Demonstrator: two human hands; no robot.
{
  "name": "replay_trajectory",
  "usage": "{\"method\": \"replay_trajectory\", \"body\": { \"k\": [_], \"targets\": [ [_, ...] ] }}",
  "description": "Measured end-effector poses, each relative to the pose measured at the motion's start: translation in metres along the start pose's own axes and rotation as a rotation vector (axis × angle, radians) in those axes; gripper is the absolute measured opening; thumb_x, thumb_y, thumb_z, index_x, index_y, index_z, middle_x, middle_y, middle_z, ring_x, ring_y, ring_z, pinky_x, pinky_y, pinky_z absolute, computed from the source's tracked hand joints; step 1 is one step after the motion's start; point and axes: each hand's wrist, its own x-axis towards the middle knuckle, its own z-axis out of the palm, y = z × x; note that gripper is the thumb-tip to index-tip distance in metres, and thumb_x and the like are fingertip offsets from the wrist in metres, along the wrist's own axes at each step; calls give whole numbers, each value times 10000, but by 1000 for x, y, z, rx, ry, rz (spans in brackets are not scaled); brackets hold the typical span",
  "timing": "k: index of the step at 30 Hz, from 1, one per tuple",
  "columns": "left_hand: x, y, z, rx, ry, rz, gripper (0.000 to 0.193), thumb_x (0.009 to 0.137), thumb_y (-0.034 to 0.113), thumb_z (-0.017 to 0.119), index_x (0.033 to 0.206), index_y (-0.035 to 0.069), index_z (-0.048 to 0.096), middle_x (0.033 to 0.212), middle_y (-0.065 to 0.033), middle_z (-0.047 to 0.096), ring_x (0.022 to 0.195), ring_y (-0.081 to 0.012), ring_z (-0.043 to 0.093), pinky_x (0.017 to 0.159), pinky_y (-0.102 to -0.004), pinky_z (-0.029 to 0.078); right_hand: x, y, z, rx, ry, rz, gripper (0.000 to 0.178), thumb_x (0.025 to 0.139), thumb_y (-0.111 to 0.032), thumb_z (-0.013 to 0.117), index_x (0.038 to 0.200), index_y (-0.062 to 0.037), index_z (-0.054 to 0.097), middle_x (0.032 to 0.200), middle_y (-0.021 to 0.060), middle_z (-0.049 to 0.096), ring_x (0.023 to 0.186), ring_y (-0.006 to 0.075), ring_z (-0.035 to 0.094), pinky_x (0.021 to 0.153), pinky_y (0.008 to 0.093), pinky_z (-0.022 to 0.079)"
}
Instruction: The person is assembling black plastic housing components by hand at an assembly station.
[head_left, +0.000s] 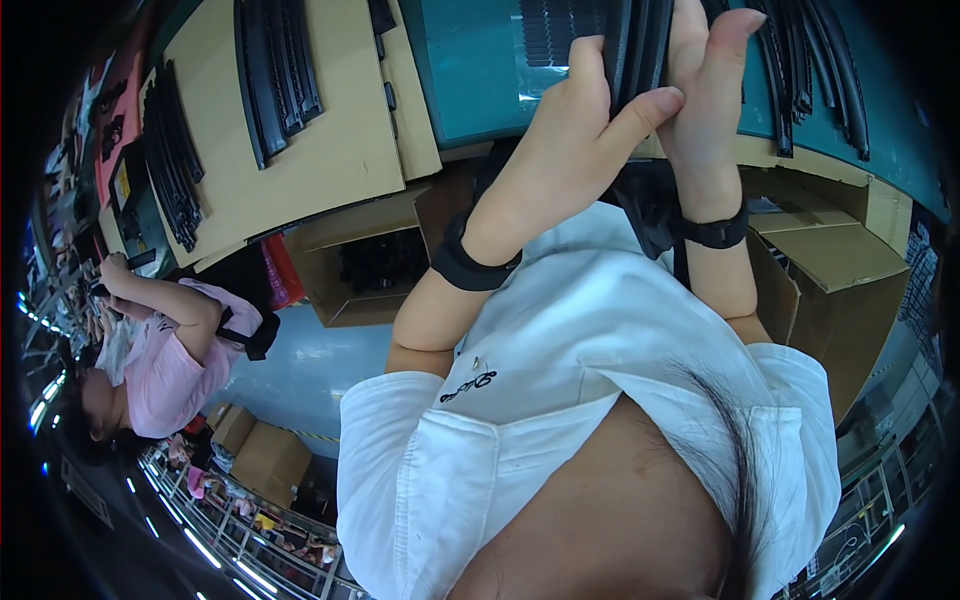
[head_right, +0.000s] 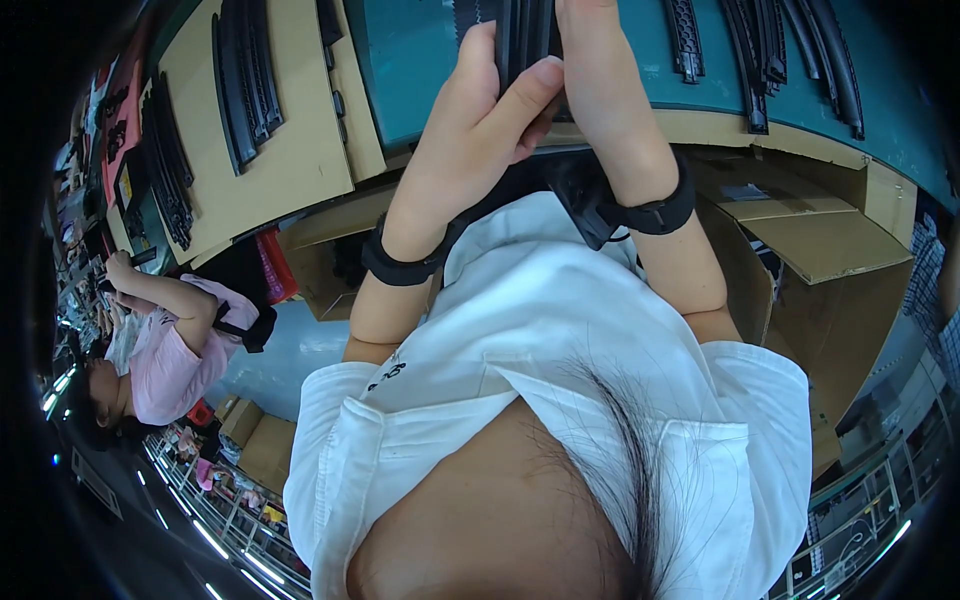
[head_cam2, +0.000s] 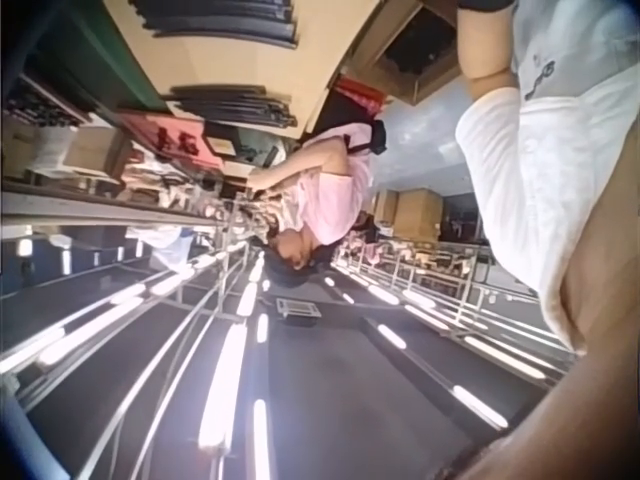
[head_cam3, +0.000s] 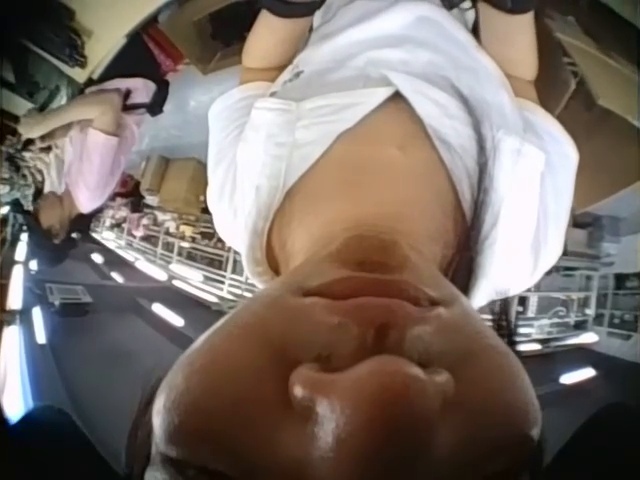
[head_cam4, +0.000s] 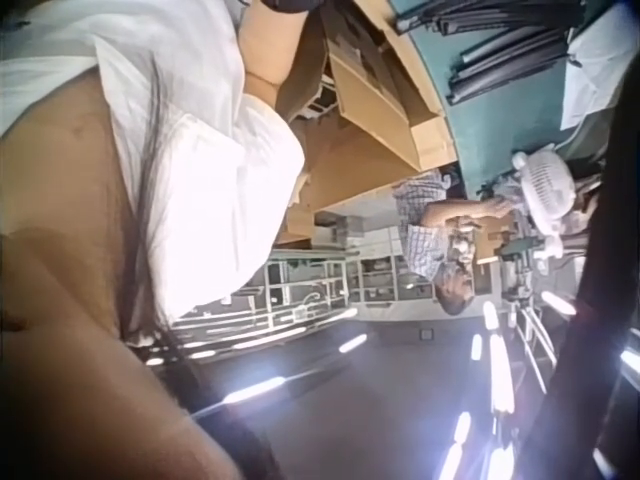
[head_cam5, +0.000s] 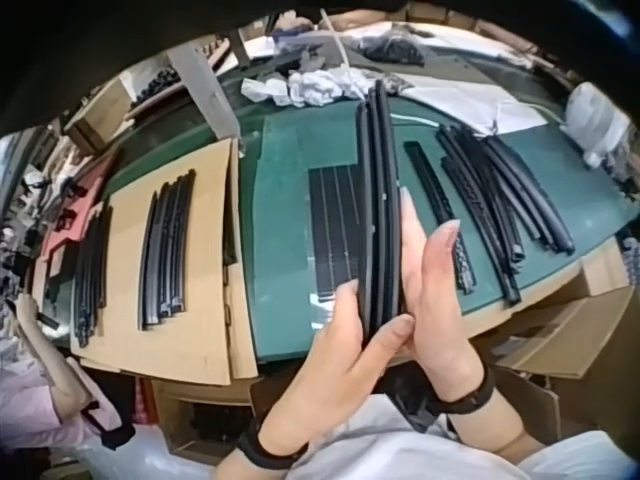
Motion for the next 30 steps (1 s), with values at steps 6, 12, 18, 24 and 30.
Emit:
{"method": "replay_trajectory", "body": {
  "k": [6, 12, 18, 24, 30],
  "targets": [
    [-5, 13, 0, -495, -33, -189, 359, 1079, 346, 540, 1207, 21, 462, 838, -98, 637, 609, -134, 577, 469, -241, 399, -3, -16, 34, -867, 414, 175, 810, 1075, -619, 344, 1572, 20, 303, 1519, 178, 486, 1327, 239, 529, 1124, 324, 409],
    [-9, 15, 0, -794, -222, -347, 411, 1103, 446, 440, 1217, 57, 506, 874, -102, 619, 596, -104, 547, 430, -216, 343, 6, -27, 33, -93, 491, 267, 520, 1049, -316, 538, 1435, 28, 478, 1330, 180, 615, 1172, 248, 623, 1076, 375, 479],
    [-5, 12, 16, -1205, -344, -557, 563, 1095, 550, 373, 1188, 25, 554, 784, -87, 578, 558, -106, 537, 413, -207, 355, -11, -51, -3, -128, 612, 313, 301, 1017, -181, 599, 1244, 15, 568, 1056, 86, 659, 907, 165, 663, 904, 329, 575],
    [-3, 1, 21, -1036, -462, -524, 699, 1063, 657, 309, 1166, 17, 572, 764, -117, 606, 515, -138, 580, 377, -215, 395, -10, -52, 21, 438, 650, 310, 222, 1027, -174, 611, 1144, 9, 566, 905, 40, 585, 793, 122, 618, 800, 277, 578],
    [-7, -8, 29, -1073, -477, -509, 815, 1016, 737, 252, 1095, 0, 590, 838, -173, 683, 539, -211, 665, 385, -257, 472, -15, -48, 18, 690, 499, 253, 227, 1041, -181, 597, 1157, 10, 553, 896, 43, 562, 801, 127, 611, 783, 277, 571]
  ]
}}
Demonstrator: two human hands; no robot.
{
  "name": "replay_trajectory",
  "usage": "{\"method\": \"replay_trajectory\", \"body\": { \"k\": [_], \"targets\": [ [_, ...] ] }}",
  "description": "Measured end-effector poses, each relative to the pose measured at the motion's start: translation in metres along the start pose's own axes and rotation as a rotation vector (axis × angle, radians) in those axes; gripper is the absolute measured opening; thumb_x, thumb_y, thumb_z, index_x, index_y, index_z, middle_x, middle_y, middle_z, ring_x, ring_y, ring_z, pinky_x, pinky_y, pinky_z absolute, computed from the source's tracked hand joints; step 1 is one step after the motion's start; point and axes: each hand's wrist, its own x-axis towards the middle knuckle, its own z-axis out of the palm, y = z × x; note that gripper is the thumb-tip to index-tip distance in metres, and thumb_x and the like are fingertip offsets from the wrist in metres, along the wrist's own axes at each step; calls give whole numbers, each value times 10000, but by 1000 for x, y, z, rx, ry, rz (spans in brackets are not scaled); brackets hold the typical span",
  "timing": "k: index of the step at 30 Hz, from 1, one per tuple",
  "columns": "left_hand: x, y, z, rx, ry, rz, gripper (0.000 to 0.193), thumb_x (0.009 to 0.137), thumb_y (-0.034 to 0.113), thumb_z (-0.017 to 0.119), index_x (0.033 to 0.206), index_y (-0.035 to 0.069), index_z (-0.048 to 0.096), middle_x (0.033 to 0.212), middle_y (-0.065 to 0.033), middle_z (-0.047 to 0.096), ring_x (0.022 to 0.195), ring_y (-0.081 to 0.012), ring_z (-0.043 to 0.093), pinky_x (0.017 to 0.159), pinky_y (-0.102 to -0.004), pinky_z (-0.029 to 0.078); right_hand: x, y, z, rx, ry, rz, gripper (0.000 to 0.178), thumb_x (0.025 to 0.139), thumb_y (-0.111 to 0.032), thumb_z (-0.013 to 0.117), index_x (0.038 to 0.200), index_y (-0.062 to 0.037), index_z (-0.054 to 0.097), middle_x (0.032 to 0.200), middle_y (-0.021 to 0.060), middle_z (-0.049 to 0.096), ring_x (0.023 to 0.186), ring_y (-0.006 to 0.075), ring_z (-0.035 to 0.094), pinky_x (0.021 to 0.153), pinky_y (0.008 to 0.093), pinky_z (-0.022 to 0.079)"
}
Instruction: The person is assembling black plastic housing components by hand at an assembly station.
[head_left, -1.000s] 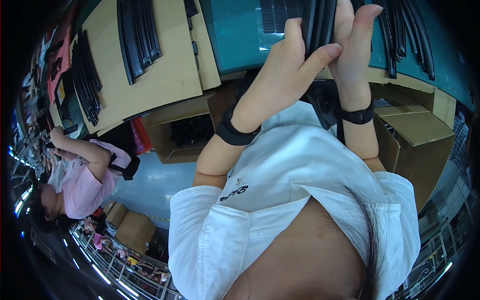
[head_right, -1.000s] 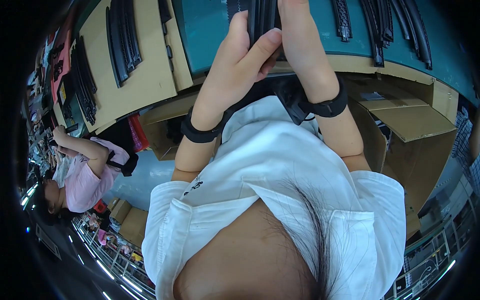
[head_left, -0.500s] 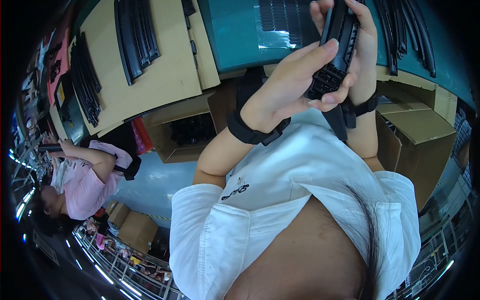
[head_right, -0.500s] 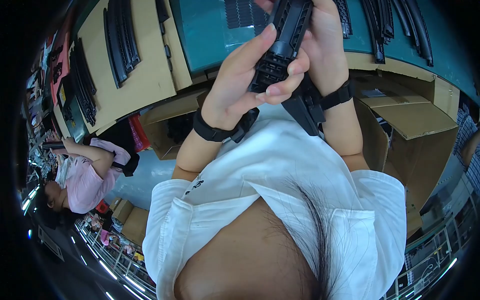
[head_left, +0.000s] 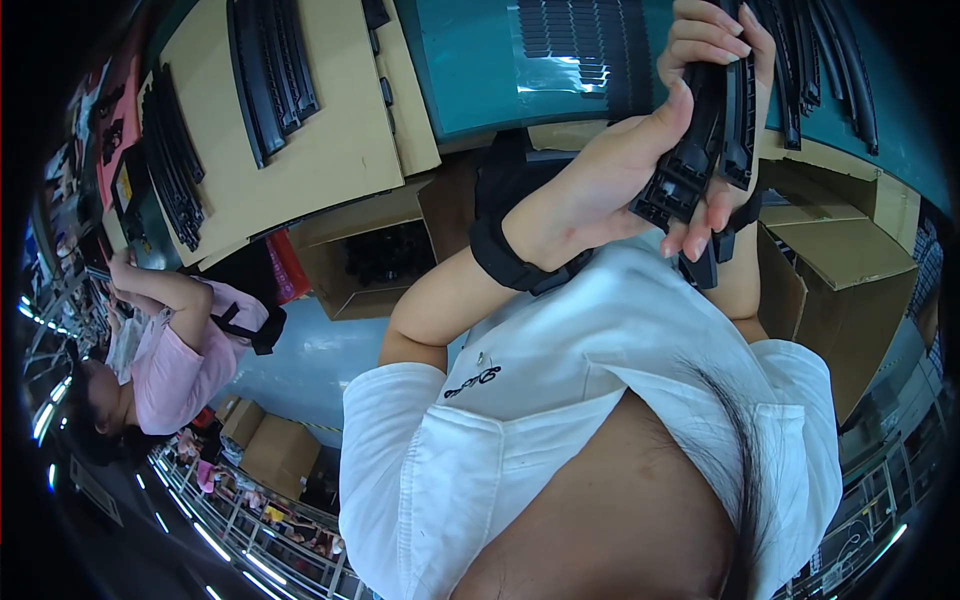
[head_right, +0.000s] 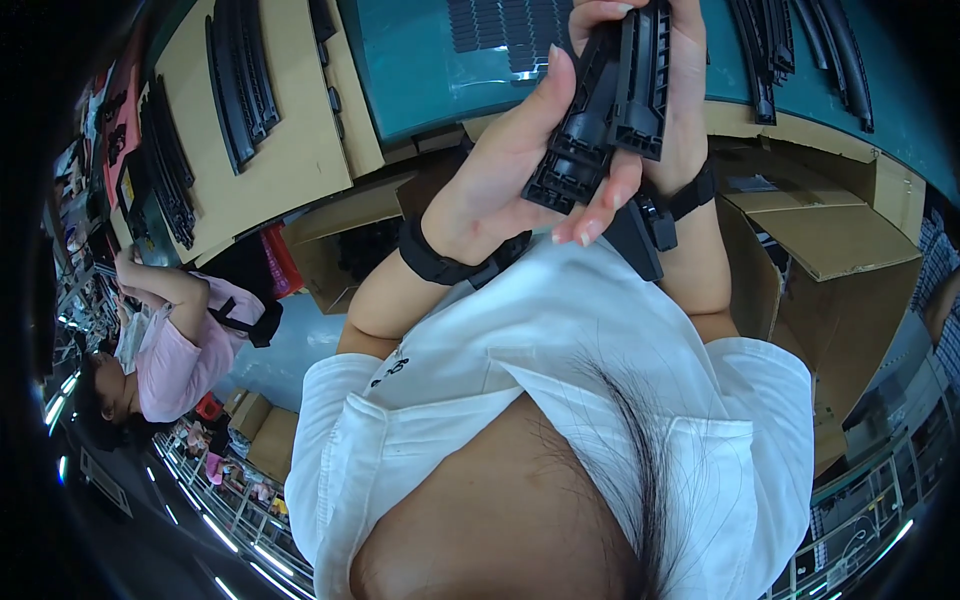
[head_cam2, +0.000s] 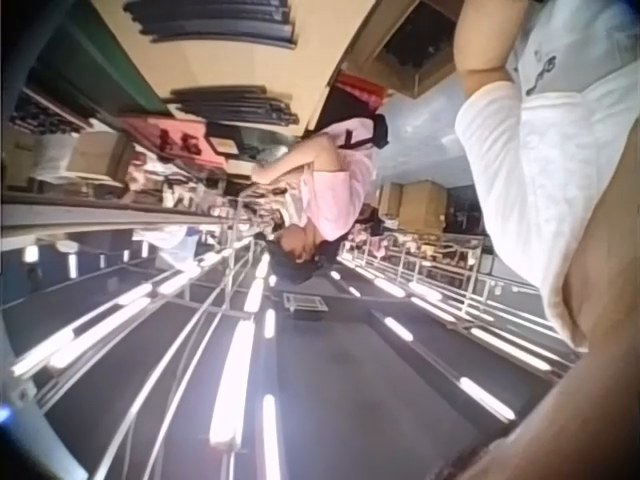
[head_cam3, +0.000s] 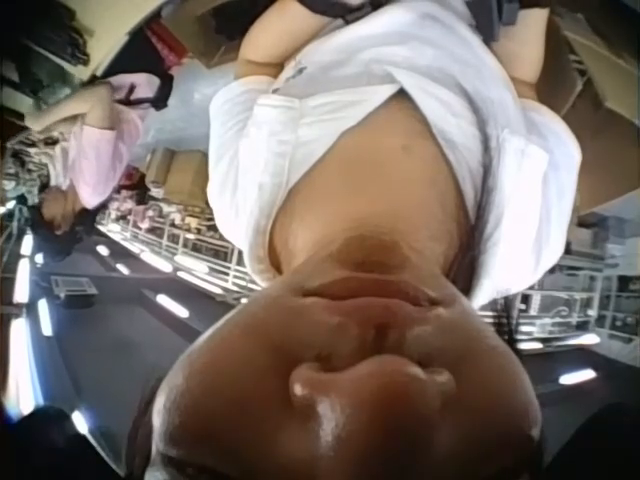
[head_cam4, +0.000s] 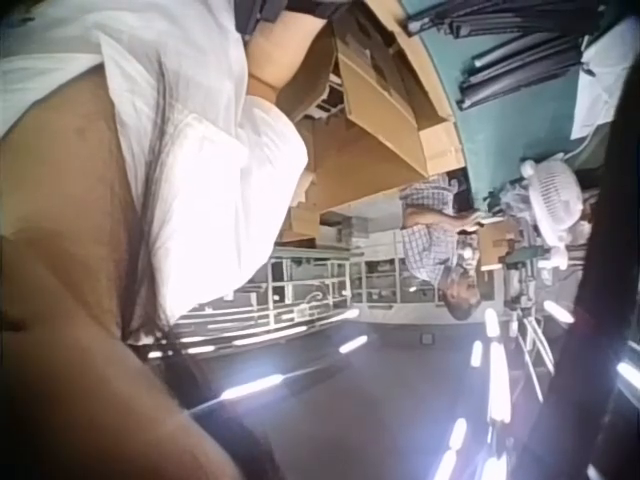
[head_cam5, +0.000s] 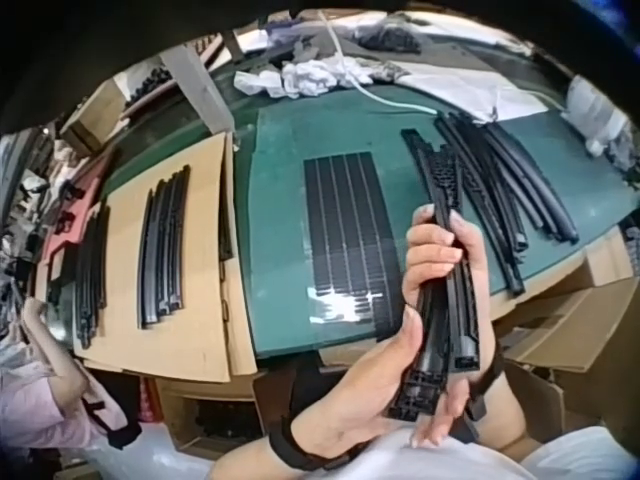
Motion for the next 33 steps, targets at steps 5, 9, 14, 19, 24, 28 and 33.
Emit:
{"method": "replay_trajectory", "body": {
  "k": [5, 9, 14, 19, 24, 28, 33],
  "targets": [
    [0, 1, -8, 37, -48, -86, 832, 1019, 737, 227, 1124, 10, 617, 837, -143, 696, 601, -225, 693, 513, -298, 554, -2, -2, 14, -85, 36, -92, 177, 1043, -150, 579, 1139, -6, 542, 899, 48, 550, 817, 132, 611, 779, 278, 570],
    [-10, 0, -23, 709, 359, 271, 556, 1055, 568, 469, 1099, 57, 684, 828, -128, 696, 677, -214, 697, 650, -315, 569, -5, -11, 12, -131, 99, -111, 137, 1044, -136, 569, 1106, -17, 544, 891, 45, 550, 808, 127, 609, 765, 280, 568],
    [-15, 27, -43, 1947, 672, 764, 140, 880, 216, 730, 966, 107, 743, 830, -63, 675, 777, -216, 673, 688, -329, 546, -5, -51, -14, -260, 105, -64, 142, 1011, -169, 636, 1045, -42, 581, 900, 50, 571, 820, 131, 590, 767, 282, 540],
    [-6, 44, -62, 2205, 501, 887, 158, 748, 56, 726, 887, 125, 753, 807, -17, 657, 786, -225, 650, 656, -348, 541, 3, -64, -18, -295, 56, 88, 142, 998, -159, 647, 959, -49, 567, 845, 43, 539, 788, 146, 557, 771, 275, 518],
    [-4, 51, -67, 2233, 378, 845, 201, 755, 14, 691, 898, 135, 764, 822, -15, 660, 809, -216, 665, 662, -341, 547, -1, -39, 2, -83, 209, 104, 110, 1042, -130, 565, 1057, -21, 562, 820, 14, 563, 718, 106, 597, 683, 263, 536],
    [1, 48, -73, 2244, 384, 807, 249, 764, 7, 682, 944, 151, 775, 828, -16, 660, 829, -219, 672, 668, -343, 550, 1, -35, 4, -43, 244, 111, 111, 1039, -127, 568, 1049, -17, 568, 782, 0, 564, 676, 100, 586, 647, 253, 514],
    [8, 47, -72, 2282, 393, 749, 284, 775, 21, 677, 998, 168, 772, 817, -26, 649, 839, -246, 669, 674, -367, 555, 1, -36, 7, -44, 226, 112, 115, 1037, -126, 570, 1037, -11, 569, 785, 5, 563, 678, 98, 584, 647, 252, 517]
  ]
}}
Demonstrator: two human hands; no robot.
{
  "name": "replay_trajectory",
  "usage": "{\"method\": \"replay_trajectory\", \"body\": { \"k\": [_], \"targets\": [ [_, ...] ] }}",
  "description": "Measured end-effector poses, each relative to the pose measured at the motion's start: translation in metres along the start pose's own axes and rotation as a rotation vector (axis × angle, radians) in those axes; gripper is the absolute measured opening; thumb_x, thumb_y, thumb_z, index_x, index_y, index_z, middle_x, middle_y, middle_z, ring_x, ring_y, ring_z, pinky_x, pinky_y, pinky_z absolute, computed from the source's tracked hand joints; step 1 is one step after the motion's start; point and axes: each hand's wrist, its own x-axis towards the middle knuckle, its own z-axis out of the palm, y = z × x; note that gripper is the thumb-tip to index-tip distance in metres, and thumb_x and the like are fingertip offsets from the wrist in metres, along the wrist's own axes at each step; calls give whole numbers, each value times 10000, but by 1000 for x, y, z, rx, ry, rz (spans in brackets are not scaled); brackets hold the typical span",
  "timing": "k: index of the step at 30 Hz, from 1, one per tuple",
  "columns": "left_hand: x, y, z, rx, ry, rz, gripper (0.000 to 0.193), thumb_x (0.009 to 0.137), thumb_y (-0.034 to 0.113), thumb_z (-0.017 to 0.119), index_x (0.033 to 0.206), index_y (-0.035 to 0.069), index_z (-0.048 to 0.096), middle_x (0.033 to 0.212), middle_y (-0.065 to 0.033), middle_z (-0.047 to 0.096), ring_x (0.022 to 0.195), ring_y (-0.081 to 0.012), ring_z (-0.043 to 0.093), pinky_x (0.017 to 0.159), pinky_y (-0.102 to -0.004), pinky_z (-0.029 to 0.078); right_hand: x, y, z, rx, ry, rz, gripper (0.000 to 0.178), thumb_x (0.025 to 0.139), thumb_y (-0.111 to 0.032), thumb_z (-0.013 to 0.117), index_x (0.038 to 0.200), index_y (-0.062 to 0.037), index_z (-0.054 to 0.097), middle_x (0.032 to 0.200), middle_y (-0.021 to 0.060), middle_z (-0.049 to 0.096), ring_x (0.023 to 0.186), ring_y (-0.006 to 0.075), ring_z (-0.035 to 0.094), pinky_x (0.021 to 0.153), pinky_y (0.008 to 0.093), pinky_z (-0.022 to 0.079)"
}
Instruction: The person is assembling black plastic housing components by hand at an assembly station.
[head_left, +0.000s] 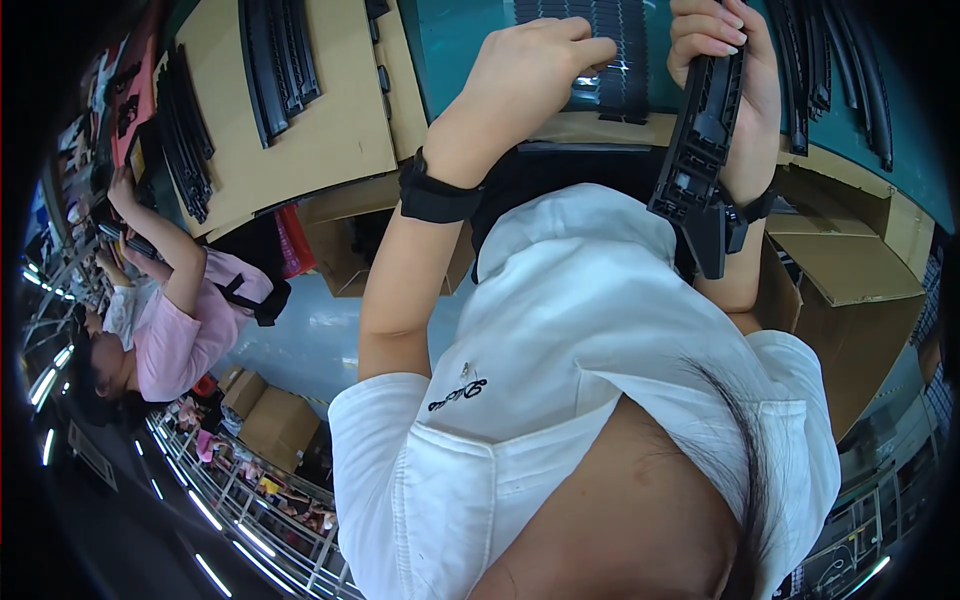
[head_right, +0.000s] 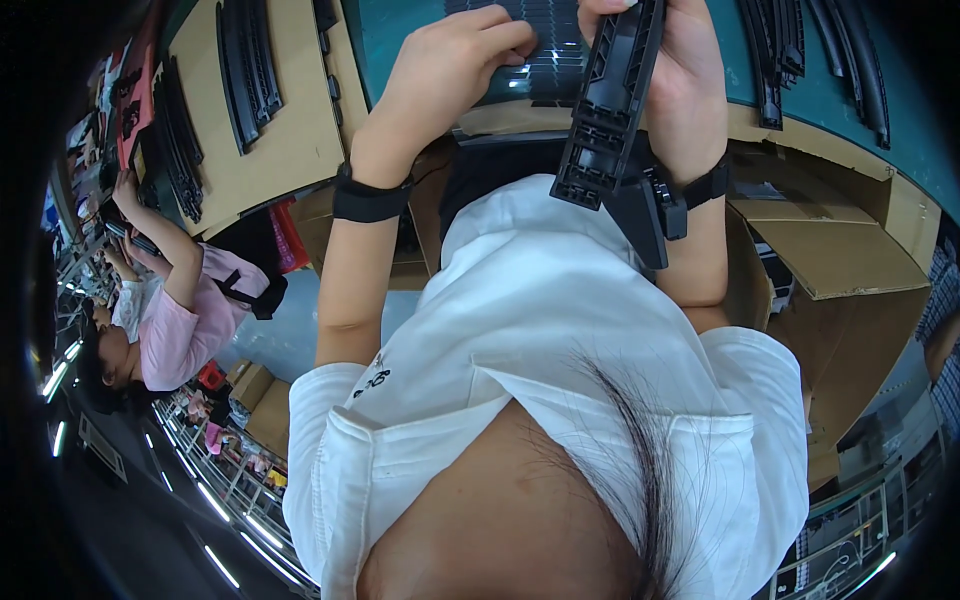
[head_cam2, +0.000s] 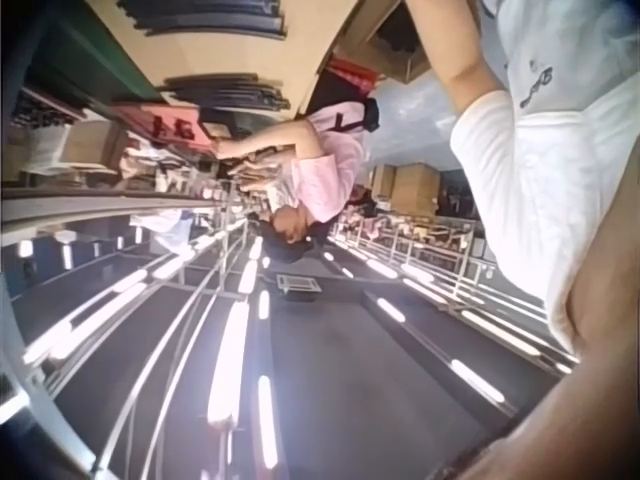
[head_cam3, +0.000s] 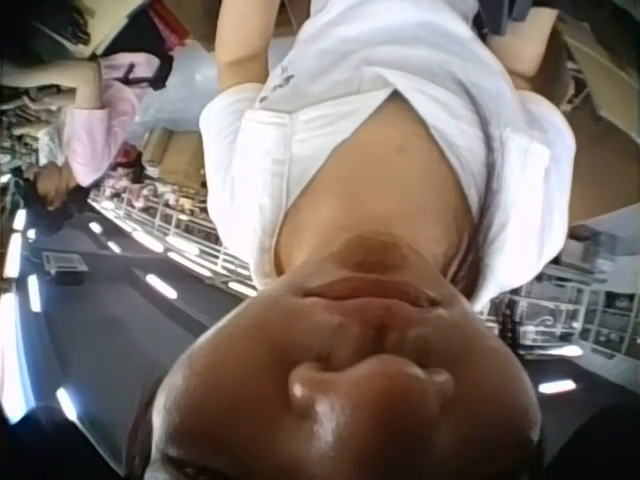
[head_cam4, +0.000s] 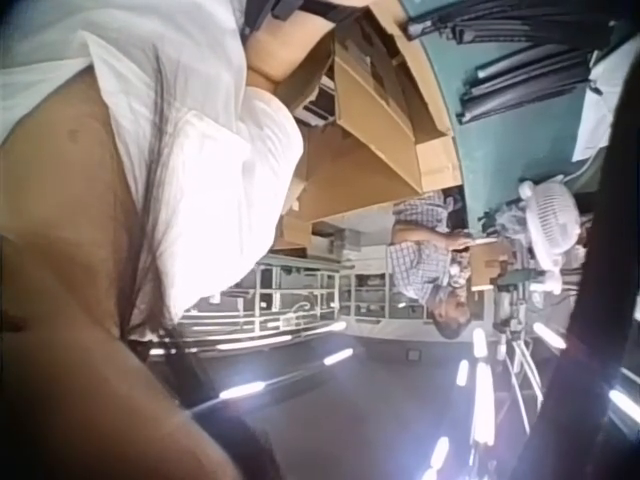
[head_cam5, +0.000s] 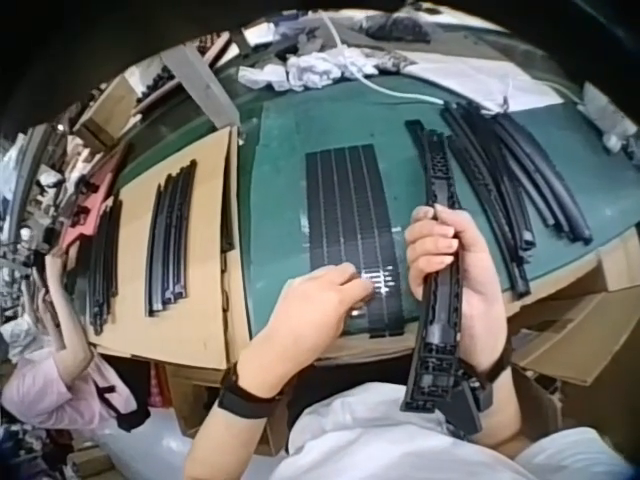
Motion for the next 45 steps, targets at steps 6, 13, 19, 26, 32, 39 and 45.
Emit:
{"method": "replay_trajectory", "body": {
  "k": [6, 13, 19, 26, 32, 39, 45],
  "targets": [
    [5, 8, -23, -61, -226, -200, 187, 938, 37, 680, 1124, 20, 671, 924, -56, 691, 847, -155, 676, 703, -278, 546, -3, -2, 5, -47, -31, -110, 108, 1034, -111, 565, 1011, -5, 564, 791, 9, 560, 686, 95, 577, 662, 246, 522],
    [-5, 8, -27, -1199, 13, -671, 24, 967, -1, 680, 944, -10, 680, 955, -49, 715, 845, -107, 675, 727, -232, 545, -9, 13, 26, -114, -151, -278, 90, 1038, -90, 550, 981, -20, 548, 810, 14, 558, 713, 93, 574, 686, 242, 527],
    [18, 80, -78, -1603, 213, -1041, 34, 950, -14, 704, 974, -21, 680, 1060, -82, 735, 963, -118, 677, 836, -247, 542, -12, 20, 41, -231, -192, -425, 104, 1041, -86, 546, 953, -35, 528, 809, 16, 557, 710, 94, 570, 682, 243, 527],
    [18, 105, -62, -1929, 335, -798, 144, 879, 6, 784, 980, -42, 693, 1106, -203, 737, 1167, -206, 666, 1010, -319, 501, -16, 20, 48, -402, -250, -491, 134, 1051, -95, 537, 931, -45, 506, 798, 21, 548, 708, 102, 570, 688, 252, 529],
    [21, 111, -60, -1943, 414, -775, 146, 880, -2, 782, 981, -35, 682, 1105, -211, 731, 1111, -191, 683, 987, -310, 518, -20, 22, 51, -463, -263, -525, 128, 1054, -95, 533, 940, -44, 506, 792, 26, 544, 710, 113, 573, 696, 259, 536],
    [21, 115, -56, -1983, 446, -795, 156, 887, -8, 775, 995, -33, 666, 1151, -228, 711, 1038, -166, 694, 952, -290, 538, -21, 21, 53, -492, -259, -561, 131, 1055, -92, 537, 940, -40, 504, 796, 31, 547, 715, 121, 579, 702, 265, 545],
    [23, 118, -58, -1985, 453, -782, 124, 922, -2, 737, 1008, -32, 653, 1115, -209, 727, 1003, -174, 708, 945, -288, 542, -23, 21, 55, -525, -281, -579, 137, 1056, -88, 533, 935, -37, 497, 801, 34, 551, 719, 118, 583, 700, 269, 551]
  ]
}}
